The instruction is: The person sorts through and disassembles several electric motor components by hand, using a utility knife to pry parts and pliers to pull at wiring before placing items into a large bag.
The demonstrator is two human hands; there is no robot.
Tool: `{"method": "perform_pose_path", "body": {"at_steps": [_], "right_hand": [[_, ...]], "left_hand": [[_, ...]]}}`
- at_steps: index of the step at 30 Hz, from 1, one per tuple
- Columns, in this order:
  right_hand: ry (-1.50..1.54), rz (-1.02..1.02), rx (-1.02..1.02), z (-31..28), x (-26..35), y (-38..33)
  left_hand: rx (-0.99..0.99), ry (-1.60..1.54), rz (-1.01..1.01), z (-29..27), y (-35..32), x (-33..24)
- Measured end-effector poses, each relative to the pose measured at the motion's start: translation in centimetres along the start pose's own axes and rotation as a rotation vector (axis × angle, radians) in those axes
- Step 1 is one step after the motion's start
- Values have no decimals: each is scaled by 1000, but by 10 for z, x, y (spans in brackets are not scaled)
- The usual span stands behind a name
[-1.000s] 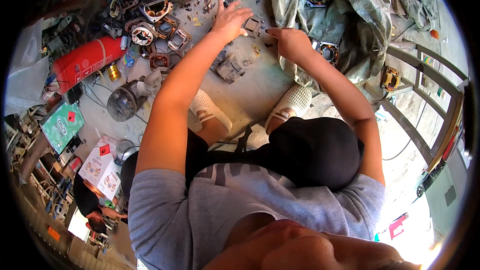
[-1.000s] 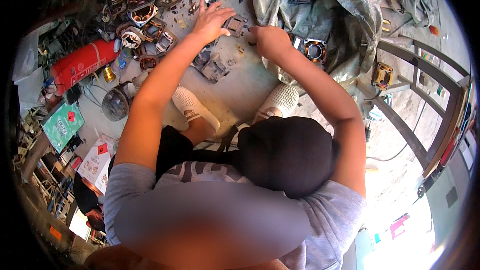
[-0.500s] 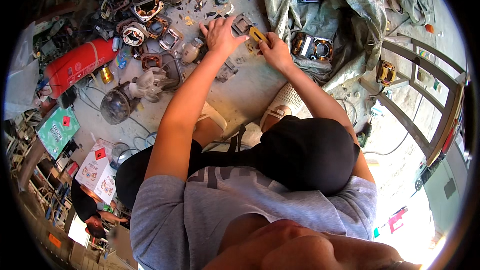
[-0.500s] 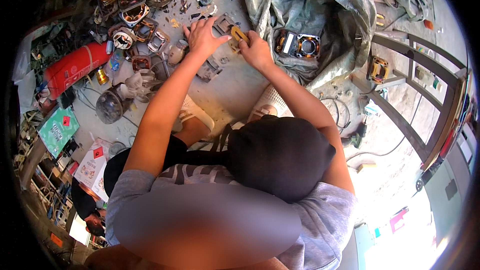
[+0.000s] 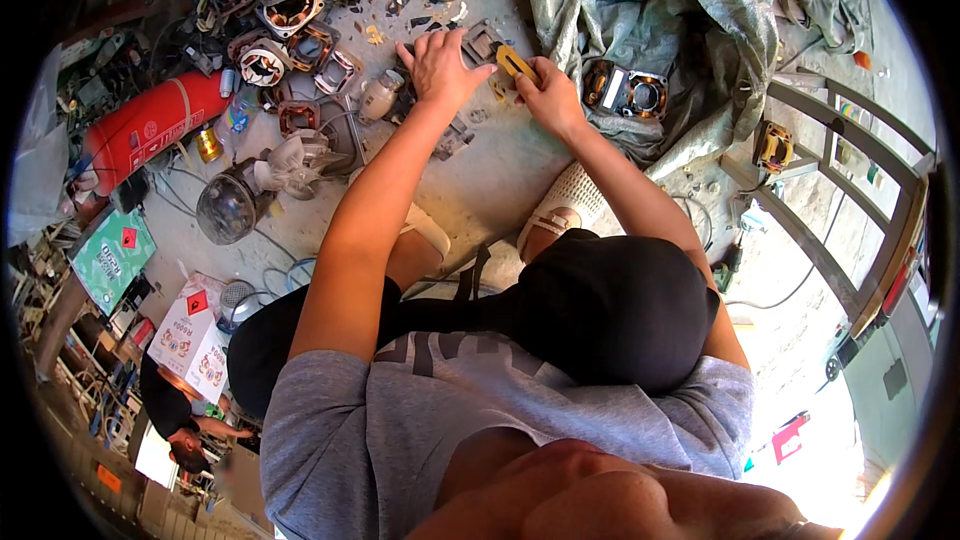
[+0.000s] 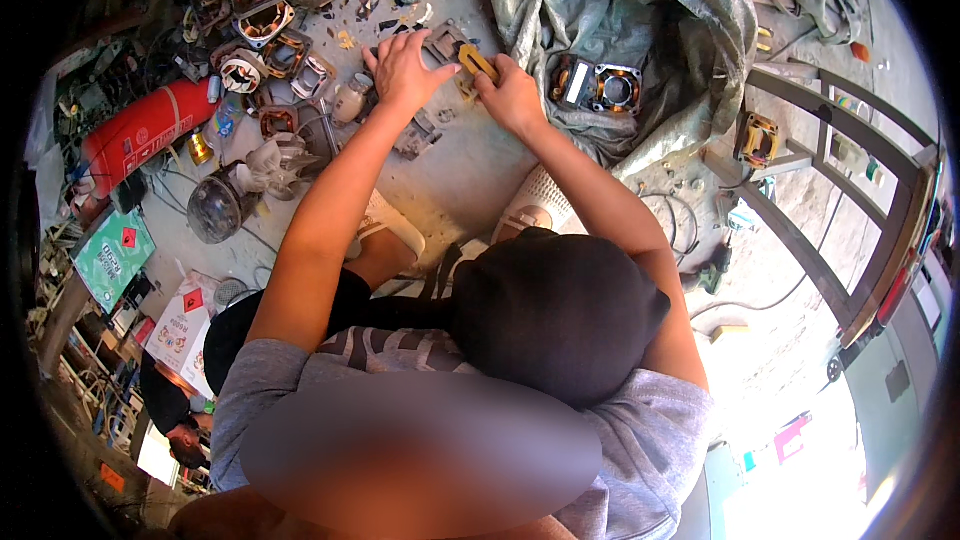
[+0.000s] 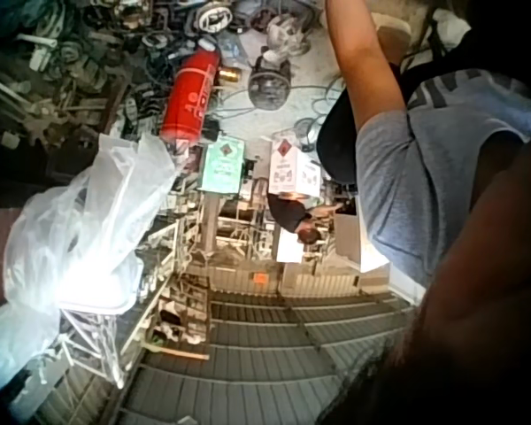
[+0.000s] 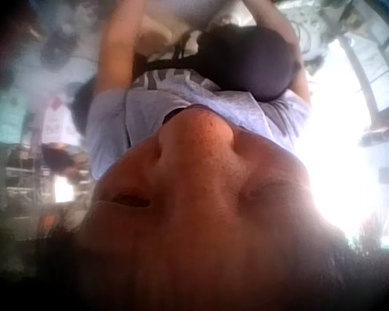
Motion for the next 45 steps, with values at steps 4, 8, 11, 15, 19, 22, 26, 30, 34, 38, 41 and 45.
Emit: {"method": "perform_pose_path", "body": {"at_steps": [4, 8, 11, 15, 19, 22, 26, 30, 34, 38, 41, 45], "right_hand": [[-21, -2, -11, 2, -8, 5], [-37, 18, -11, 4, -5, 6], [-170, -5, -60, 7, 5, 1], [-76, 31, -36, 10, 12, -1], [153, 99, 35, 17, -5, 5], [335, 163, 107, 21, 1, 3], [177, -101, 93, 14, 1, 11], [-22, -169, 94, 13, 9, 28], [323, 148, 214, 15, 8, 31], [-74, -32, 196, 2, 33, 29], [-31, -83, 72, -6, 23, 29], [-18, -28, -7, -14, 7, 27]], "left_hand": [[11, 6, -5, 0, 0, -1], [-15, -6, -3, 0, -1, -1], [-4, -9, -32, 0, -2, -1], [-80, -51, -20, 4, -4, 0], [-139, -62, -19, 8, -3, 0], [-153, -65, -39, 11, -5, 3], [-175, -74, -57, 9, -5, -2], [-192, -74, -33, 7, -6, -1], [-189, -82, -53, 5, -5, -1], [-118, -69, -93, -4, -2, -1], [-40, -138, -121, -5, 6, 4], [-61, -181, -89, -8, 17, 5]]}}
Point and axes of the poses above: each hand's wrist, its own y-axis towards the middle knuckle, its own z-axis out of the palm, x = y × z, the point moved 4 cm from there along y, towards the middle knuckle, and after that the axes turned 3 degrees about y, right-handed, at the moved point
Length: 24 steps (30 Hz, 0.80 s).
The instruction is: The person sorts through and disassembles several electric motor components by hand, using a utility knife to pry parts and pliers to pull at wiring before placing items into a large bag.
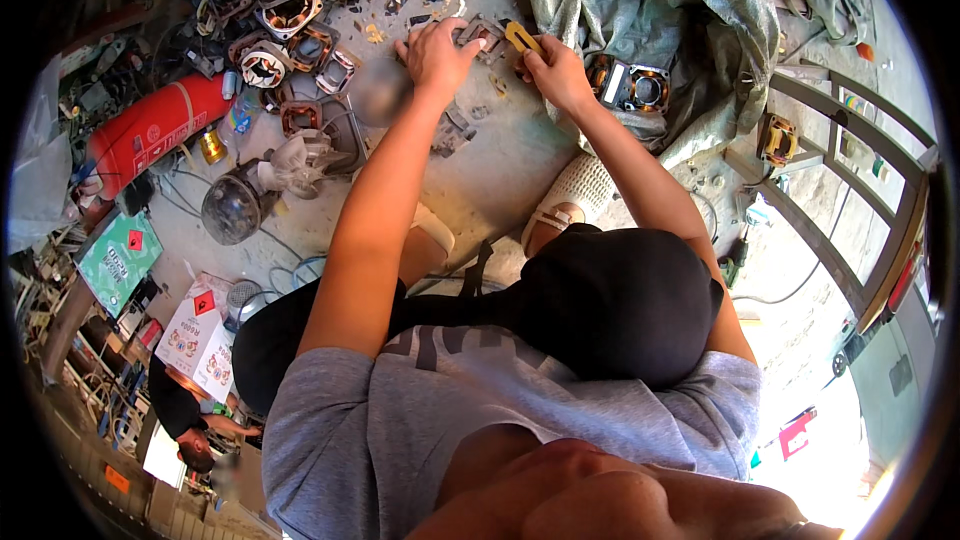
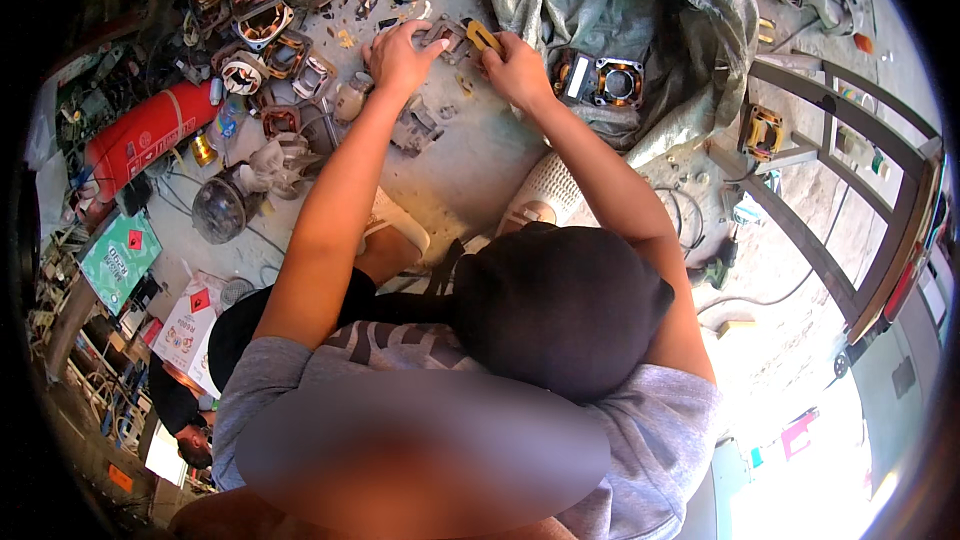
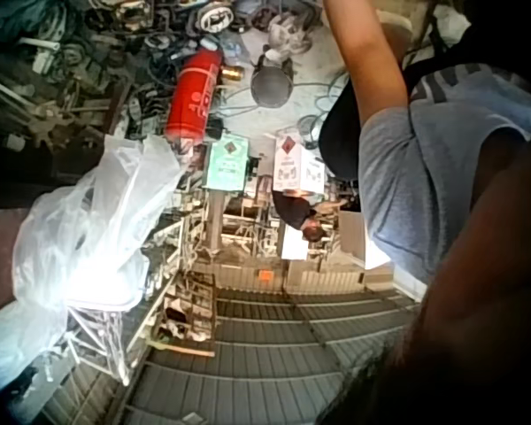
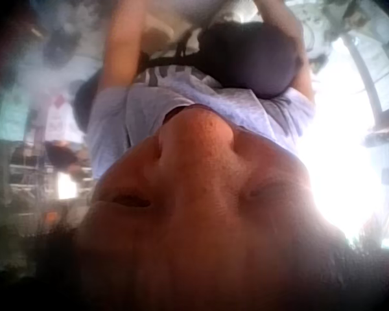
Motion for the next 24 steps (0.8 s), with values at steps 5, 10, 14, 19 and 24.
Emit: {"method": "perform_pose_path", "body": {"at_steps": [5, 10, 14, 19, 24], "right_hand": [[-215, -125, -23, -4, 20, -21], [-321, -196, 20, -10, 46, -25], [-369, -180, 37, -11, 45, -22], [-305, -170, 19, -13, 38, -23], [-229, -149, 1, -14, 35, -25]], "left_hand": [[71, 2, 6, 5, 15, 10], [70, -124, -7, 7, 19, 10], [82, -184, -16, 6, 20, 9], [-250, 25, 244, 2, -13, -16], [-276, 10, 152, 10, -38, -28]]}}
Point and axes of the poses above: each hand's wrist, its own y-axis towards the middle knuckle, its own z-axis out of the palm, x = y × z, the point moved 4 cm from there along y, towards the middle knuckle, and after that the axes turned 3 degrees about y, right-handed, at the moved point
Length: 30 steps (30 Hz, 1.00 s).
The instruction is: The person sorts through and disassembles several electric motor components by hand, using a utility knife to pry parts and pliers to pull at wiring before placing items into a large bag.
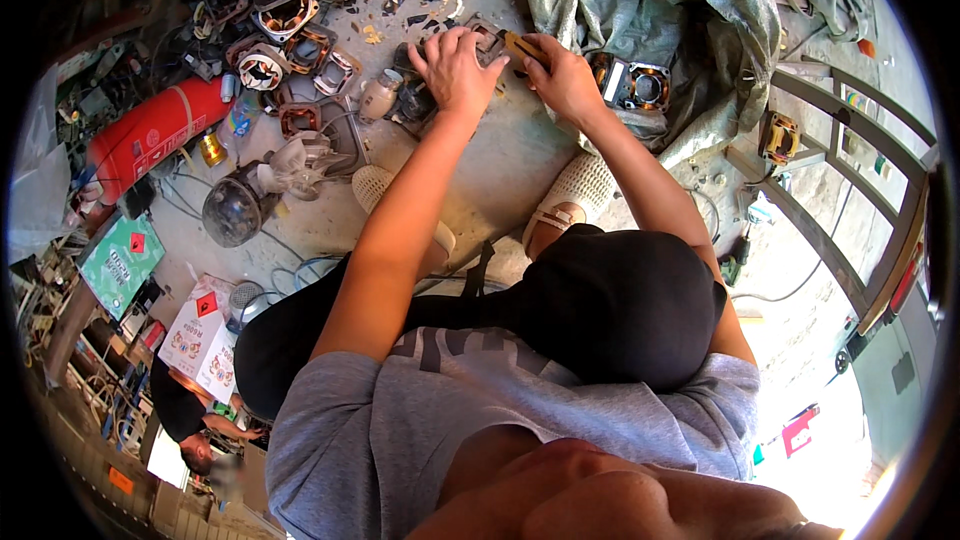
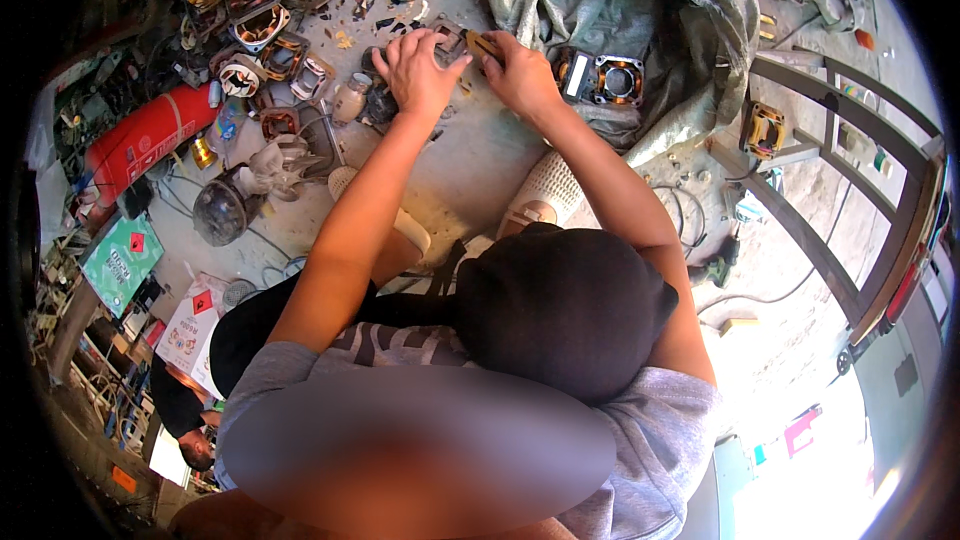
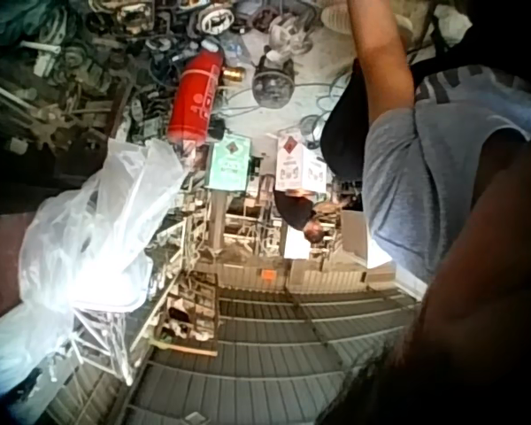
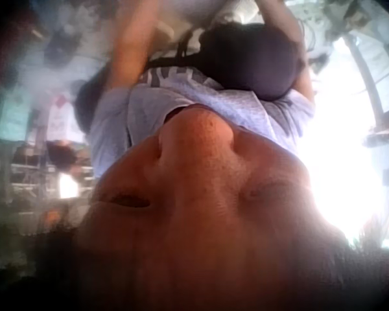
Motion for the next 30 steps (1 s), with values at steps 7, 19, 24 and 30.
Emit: {"method": "perform_pose_path", "body": {"at_steps": [7, 19, 24, 30], "right_hand": [[62, 16, -43, -1, -1, 0], [124, 57, 5, -11, 9, -4], [178, 104, -2, -15, 9, -7], [260, 104, -21, -14, 0, -6]], "left_hand": [[-11, 40, -100, 13, -4, -4], [15, 14, -29, 12, -8, -14], [-14, -154, -103, 10, -8, -7], [-57, -81, 67, 11, -14, 0]]}}
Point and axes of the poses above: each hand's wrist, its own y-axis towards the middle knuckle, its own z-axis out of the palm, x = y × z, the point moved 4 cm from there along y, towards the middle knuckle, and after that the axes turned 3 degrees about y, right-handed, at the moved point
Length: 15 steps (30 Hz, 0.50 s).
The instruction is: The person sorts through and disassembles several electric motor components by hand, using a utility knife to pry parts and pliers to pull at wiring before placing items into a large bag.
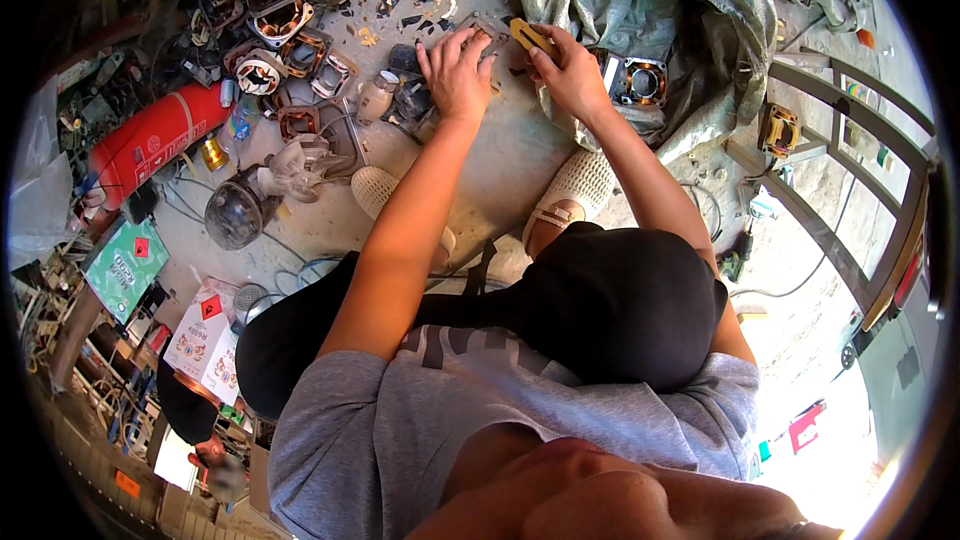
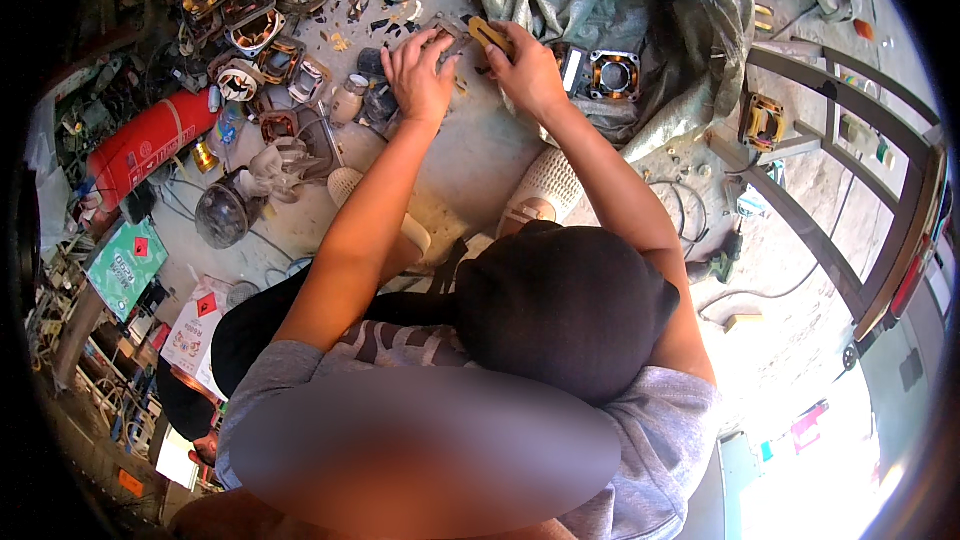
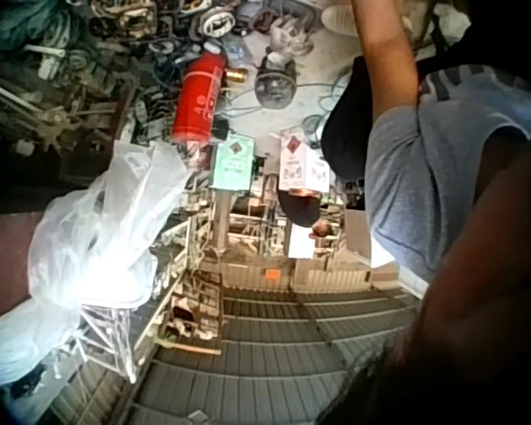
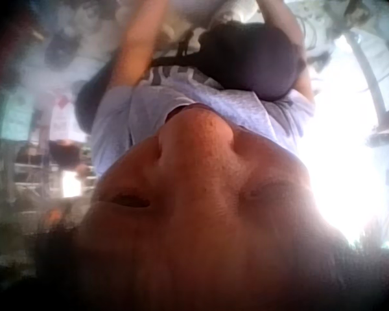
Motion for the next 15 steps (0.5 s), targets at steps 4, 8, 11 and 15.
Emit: {"method": "perform_pose_path", "body": {"at_steps": [4, 8, 11, 15], "right_hand": [[-35, 6, 13, 1, 9, -3], [8, 29, 10, 0, 9, -4], [20, 17, 15, -1, 3, -1], [71, -10, 5, 3, -1, 3]], "left_hand": [[-40, 45, 52, 1, -6, -1], [-20, 46, 34, -1, 0, -4], [57, 30, -12, 1, 9, -6], [144, 10, 23, 12, 21, 7]]}}
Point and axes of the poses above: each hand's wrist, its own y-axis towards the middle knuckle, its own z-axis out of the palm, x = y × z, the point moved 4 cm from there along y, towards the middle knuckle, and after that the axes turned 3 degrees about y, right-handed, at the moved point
